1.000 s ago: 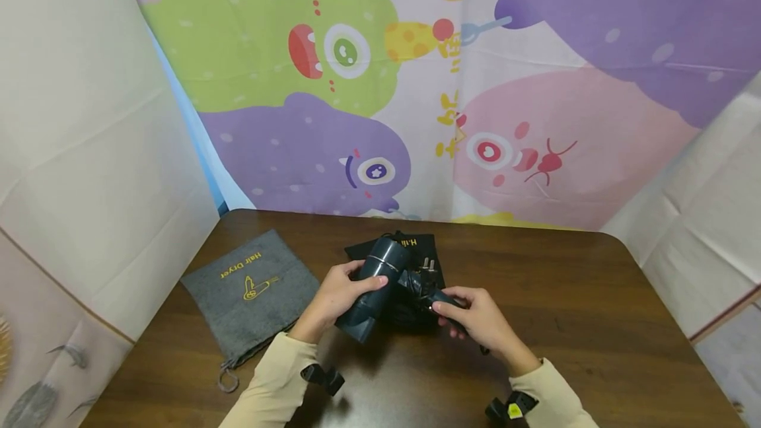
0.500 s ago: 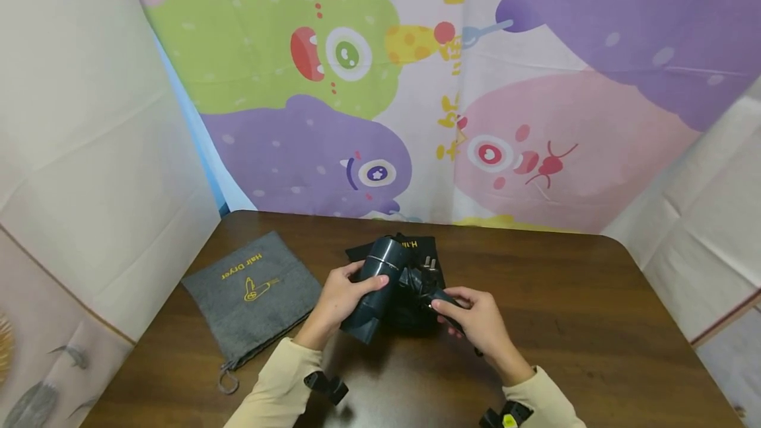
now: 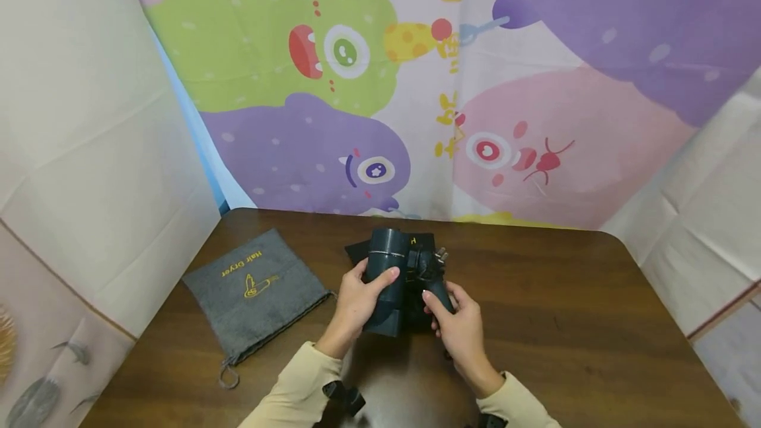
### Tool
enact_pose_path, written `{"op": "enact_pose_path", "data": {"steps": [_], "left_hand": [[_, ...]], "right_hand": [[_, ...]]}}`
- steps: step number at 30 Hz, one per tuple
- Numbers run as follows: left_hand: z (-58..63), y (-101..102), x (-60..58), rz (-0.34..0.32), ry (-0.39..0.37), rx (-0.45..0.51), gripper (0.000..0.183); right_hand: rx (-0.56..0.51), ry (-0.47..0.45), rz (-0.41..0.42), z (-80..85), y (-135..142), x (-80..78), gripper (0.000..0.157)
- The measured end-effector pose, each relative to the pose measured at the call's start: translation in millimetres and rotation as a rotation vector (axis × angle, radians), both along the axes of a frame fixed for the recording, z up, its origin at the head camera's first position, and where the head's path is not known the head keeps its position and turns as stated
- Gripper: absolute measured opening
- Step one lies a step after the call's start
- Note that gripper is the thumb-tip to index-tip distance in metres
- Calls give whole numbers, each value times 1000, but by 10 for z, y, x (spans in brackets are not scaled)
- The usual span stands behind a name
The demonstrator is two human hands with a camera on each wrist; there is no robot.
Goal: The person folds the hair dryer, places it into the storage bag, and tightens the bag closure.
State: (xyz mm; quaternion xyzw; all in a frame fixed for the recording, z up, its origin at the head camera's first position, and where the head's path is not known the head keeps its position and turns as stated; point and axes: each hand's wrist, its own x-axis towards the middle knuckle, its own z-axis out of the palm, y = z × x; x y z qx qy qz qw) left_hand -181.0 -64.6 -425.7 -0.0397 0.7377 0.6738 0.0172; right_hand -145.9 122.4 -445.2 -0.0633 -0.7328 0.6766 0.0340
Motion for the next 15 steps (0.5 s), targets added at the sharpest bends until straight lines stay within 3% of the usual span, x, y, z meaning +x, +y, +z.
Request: {"op": "enact_pose_path", "data": {"steps": [10,15], "left_hand": [[17,102,49,77,28,10,67],[-62,268,130,127,44,114,60]], "right_hand": [[-3,69,-93,-67,-167,40,38],[3,112,-156,-70,-297,106,47]]}}
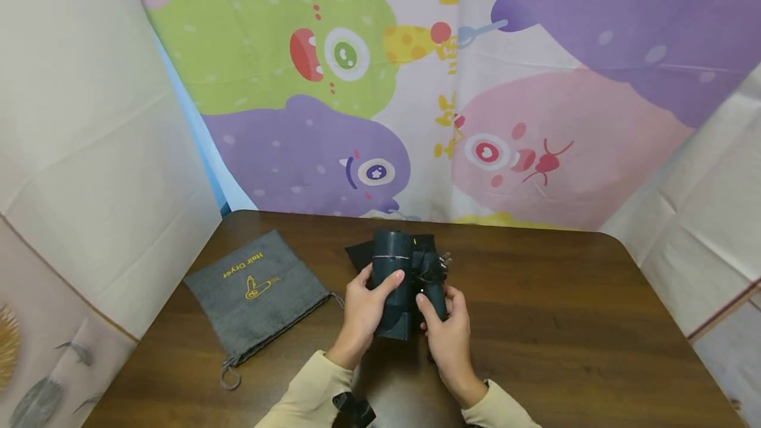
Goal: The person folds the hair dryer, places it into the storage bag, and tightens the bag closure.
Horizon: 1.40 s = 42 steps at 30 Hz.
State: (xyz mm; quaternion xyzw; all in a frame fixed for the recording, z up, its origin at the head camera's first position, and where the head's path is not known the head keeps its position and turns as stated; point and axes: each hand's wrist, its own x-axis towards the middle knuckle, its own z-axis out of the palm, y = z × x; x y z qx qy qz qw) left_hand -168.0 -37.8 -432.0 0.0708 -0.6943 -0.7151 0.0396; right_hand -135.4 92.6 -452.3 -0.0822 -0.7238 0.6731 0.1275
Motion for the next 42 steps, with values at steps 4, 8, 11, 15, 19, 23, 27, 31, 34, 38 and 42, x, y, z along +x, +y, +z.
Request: {"op": "enact_pose_path", "data": {"steps": [4,8,11,15,19,23,27,31,34,38,42], "left_hand": [[-76,116,68,53,-4,55,57],[-112,151,88,109,1,64,54],[-111,162,86,112,9,60,55],[-100,167,84,93,20,56,56],[-103,149,83,86,13,47,57],[-117,90,71,57,-17,6,61],[-141,25,49,-1,-57,-40,64],[-159,11,36,-9,-78,-22,63],[-143,6,11,-9,-76,15,62],[-114,-2,-37,-14,-70,78,64],[-89,14,-40,13,-59,161,62]], "right_hand": [[-10,-7,-21,-36,-82,41,50],[-27,-25,-38,-55,-94,40,46],[-40,-17,-47,-49,-93,32,44],[-67,-8,-64,-42,-93,24,41],[-73,-20,-55,-61,-91,20,40],[-53,-46,38,-119,-68,16,42],[-34,-87,152,-179,-13,15,40],[-6,-100,217,-163,47,-5,40],[62,-88,252,-123,92,-39,43],[252,-32,252,-107,133,-7,63],[530,119,195,-169,118,88,99]]}}
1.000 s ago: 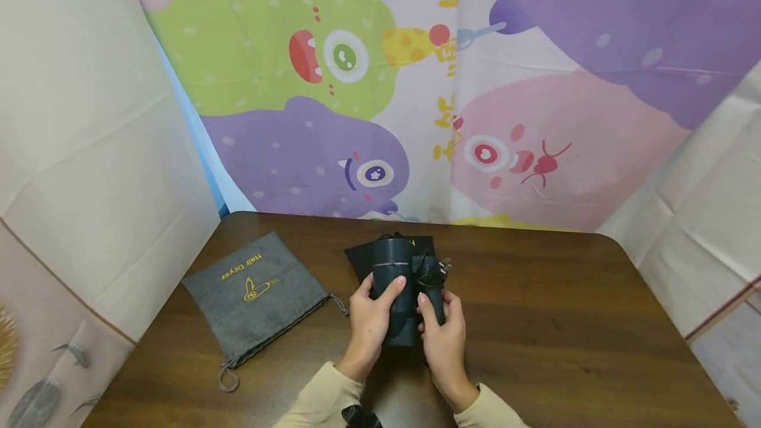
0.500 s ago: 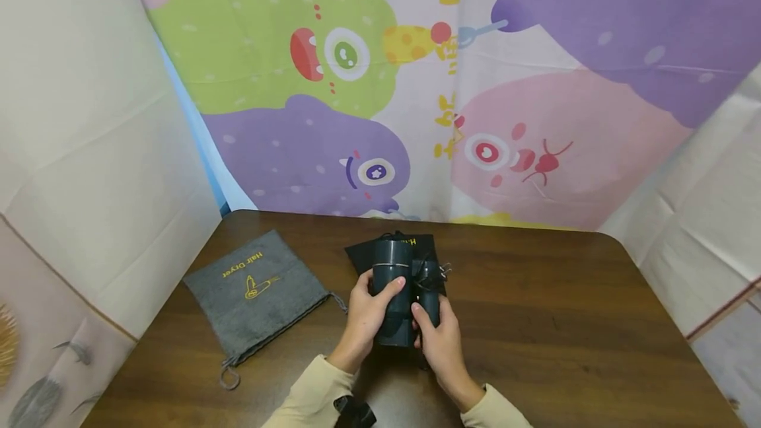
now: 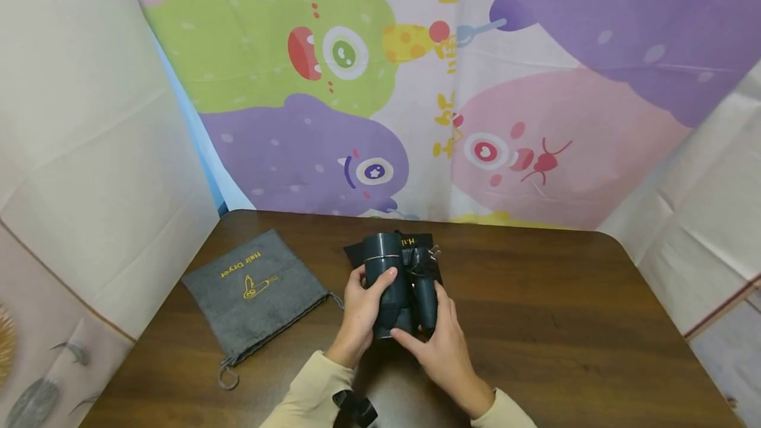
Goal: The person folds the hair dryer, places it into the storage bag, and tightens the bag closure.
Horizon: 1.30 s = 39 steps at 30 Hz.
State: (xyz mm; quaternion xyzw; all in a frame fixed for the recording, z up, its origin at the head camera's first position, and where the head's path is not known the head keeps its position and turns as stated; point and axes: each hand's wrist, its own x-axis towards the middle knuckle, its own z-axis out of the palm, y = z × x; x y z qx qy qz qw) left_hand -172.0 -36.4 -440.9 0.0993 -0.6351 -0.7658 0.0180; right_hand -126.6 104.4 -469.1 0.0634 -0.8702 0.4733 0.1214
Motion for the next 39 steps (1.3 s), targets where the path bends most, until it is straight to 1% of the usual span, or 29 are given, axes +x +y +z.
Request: {"op": "enact_pose_path", "data": {"steps": [3,6,8,11,16,18,21,24,30,33,35,39], "left_hand": [[13,15,21,11,-8,36,62],[11,29,42,9,-27,40,64],[9,37,53,5,-34,39,65],[7,42,65,-4,-38,42,65],[11,29,69,-20,-42,53,64],[18,21,68,-34,-49,44,65],[41,17,71,-60,-55,34,67],[75,22,76,-89,-53,15,66],[139,26,69,-140,-25,-31,68],[148,1,63,-132,-25,-30,68],[141,-24,54,-109,-35,-17,67],[125,-76,36,-58,-57,15,67]], "right_hand": [[180,164,-25,-39,-25,31,119],[307,304,-56,-52,-40,24,126],[367,363,-76,-57,-48,17,128],[416,409,-100,-59,-57,11,130],[444,436,-123,-60,-78,11,133],[444,442,-128,-62,-88,16,133],[423,452,-134,-70,-101,18,131],[391,482,-147,-84,-107,12,130],[344,536,-179,-87,-94,-16,130],[341,534,-161,-71,-92,-30,130],[343,519,-139,-58,-98,-38,131],[335,449,-89,-38,-124,-37,131]]}}
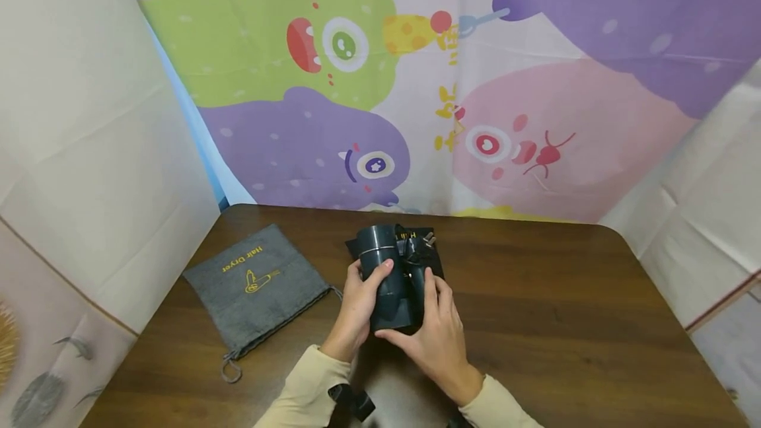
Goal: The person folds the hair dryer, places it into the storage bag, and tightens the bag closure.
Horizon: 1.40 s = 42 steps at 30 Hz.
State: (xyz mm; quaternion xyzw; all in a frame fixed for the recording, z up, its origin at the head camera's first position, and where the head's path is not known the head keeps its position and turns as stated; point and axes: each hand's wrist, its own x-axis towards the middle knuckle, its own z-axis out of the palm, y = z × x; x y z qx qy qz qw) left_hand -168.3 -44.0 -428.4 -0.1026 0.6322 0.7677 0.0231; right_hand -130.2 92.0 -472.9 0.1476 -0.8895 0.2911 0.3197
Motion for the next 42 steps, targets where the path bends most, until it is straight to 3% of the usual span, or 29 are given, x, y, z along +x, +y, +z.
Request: {"op": "enact_pose_path", "data": {"steps": [6,14,21,30,33,42], "left_hand": [[-27,-60,2,38,-25,14,70],[-92,-82,-15,51,-38,44,71],[-99,-86,-30,55,-47,45,72],[-90,-77,-32,83,-36,62,69],[-92,-76,-38,86,-43,69,69],[-96,-88,-24,55,-35,8,73]], "right_hand": [[-43,-157,51,9,-24,37,124],[-120,-257,115,-13,11,38,113],[-330,-418,168,10,72,-17,90],[-738,-632,271,63,129,-102,36],[-822,-688,286,94,138,-132,32],[-931,-812,296,183,184,-158,30]]}}
